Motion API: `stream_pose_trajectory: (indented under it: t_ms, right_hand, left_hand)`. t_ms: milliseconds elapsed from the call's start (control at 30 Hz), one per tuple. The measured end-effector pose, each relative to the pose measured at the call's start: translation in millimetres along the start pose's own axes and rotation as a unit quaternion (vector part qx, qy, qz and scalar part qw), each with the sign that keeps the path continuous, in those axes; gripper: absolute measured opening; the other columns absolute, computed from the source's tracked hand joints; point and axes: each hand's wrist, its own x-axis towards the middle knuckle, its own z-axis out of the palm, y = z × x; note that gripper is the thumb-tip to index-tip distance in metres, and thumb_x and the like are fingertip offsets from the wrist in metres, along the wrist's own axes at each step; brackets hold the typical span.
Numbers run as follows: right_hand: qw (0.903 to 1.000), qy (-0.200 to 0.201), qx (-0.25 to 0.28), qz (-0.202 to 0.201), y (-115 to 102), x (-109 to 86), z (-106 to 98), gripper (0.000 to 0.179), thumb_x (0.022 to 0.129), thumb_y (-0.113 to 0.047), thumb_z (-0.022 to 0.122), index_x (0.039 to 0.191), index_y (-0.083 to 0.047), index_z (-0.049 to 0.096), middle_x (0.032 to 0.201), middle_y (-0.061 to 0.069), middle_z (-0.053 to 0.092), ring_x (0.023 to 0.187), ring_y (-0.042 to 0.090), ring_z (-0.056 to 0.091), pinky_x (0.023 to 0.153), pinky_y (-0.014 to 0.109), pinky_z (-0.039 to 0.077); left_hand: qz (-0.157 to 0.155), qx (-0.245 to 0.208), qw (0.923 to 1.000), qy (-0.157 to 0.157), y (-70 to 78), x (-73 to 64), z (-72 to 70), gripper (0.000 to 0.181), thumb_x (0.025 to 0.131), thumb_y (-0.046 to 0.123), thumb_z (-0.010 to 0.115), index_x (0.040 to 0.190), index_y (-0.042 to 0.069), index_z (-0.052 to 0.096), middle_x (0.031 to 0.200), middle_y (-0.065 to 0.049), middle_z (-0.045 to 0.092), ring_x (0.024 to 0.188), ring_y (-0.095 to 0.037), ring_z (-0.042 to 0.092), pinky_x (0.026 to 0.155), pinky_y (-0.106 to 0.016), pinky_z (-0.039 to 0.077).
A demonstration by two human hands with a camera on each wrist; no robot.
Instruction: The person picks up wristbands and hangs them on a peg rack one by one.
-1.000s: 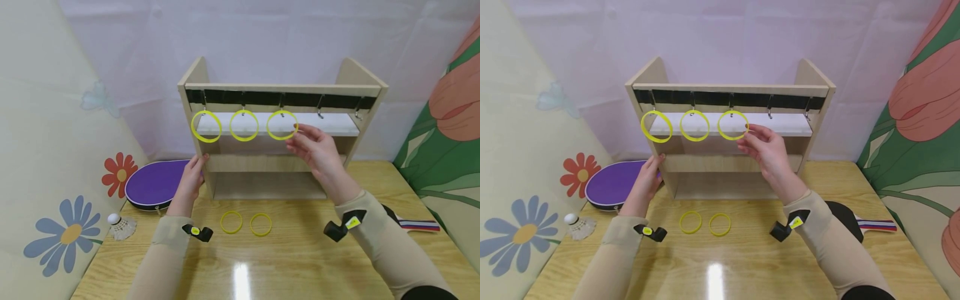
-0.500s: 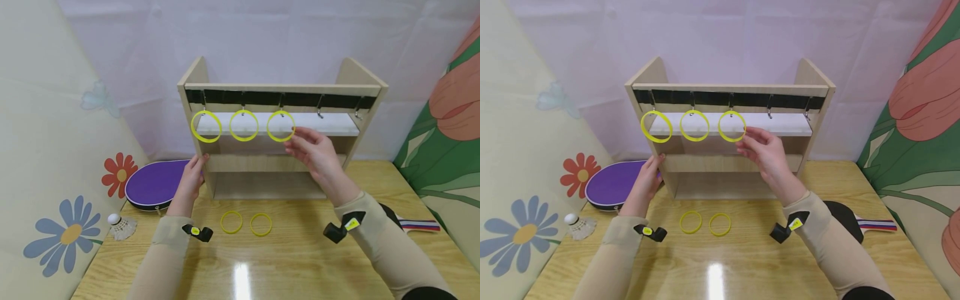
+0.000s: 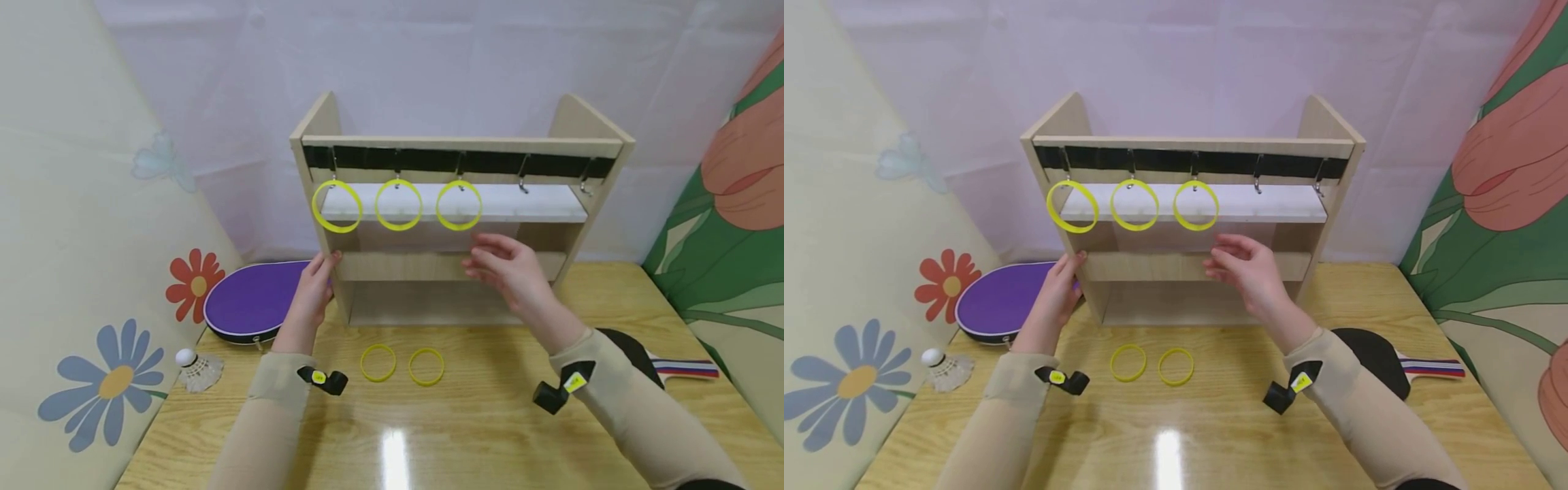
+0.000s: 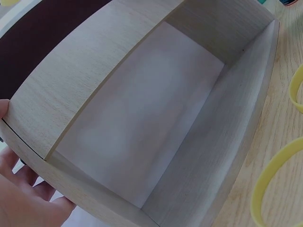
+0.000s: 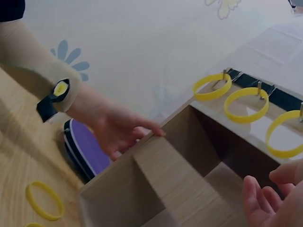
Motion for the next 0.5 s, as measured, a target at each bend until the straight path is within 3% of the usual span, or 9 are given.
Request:
stream_pose_trajectory:
  t_ms: [333, 500]
  right_hand:
    - [0.9967, -0.018, -0.070, 0.036, 39.2, -6.1, -3.4, 0.046, 0.096, 0.003, 0.056, 0.140, 0.010, 0.043, 0.104, 0.004, 0.065, 0.082, 0.010, 0.069, 0.078, 0.026, 0.058]
    - [0.9952, -0.028, -0.075, 0.057, 57.6, -10.1, -4.5, 0.046, 0.097, 0.004, 0.055, 0.140, 0.012, 0.043, 0.097, 0.000, 0.064, 0.080, 0.010, 0.069, 0.076, 0.026, 0.059]
  left_hand:
    - [0.005, 0.004, 1.0000, -0.001, -0.7, -0.9, -0.7, 0.053, 0.104, 0.032, 0.045, 0.152, 0.013, 0.036, 0.143, -0.014, 0.043, 0.134, -0.030, 0.043, 0.116, -0.054, 0.029]
    - [0.004, 0.003, 1.0000, -0.003, -0.8, -0.7, -0.6, 0.053, 0.103, 0.031, 0.045, 0.153, 0.015, 0.036, 0.145, -0.014, 0.042, 0.135, -0.031, 0.042, 0.116, -0.054, 0.029]
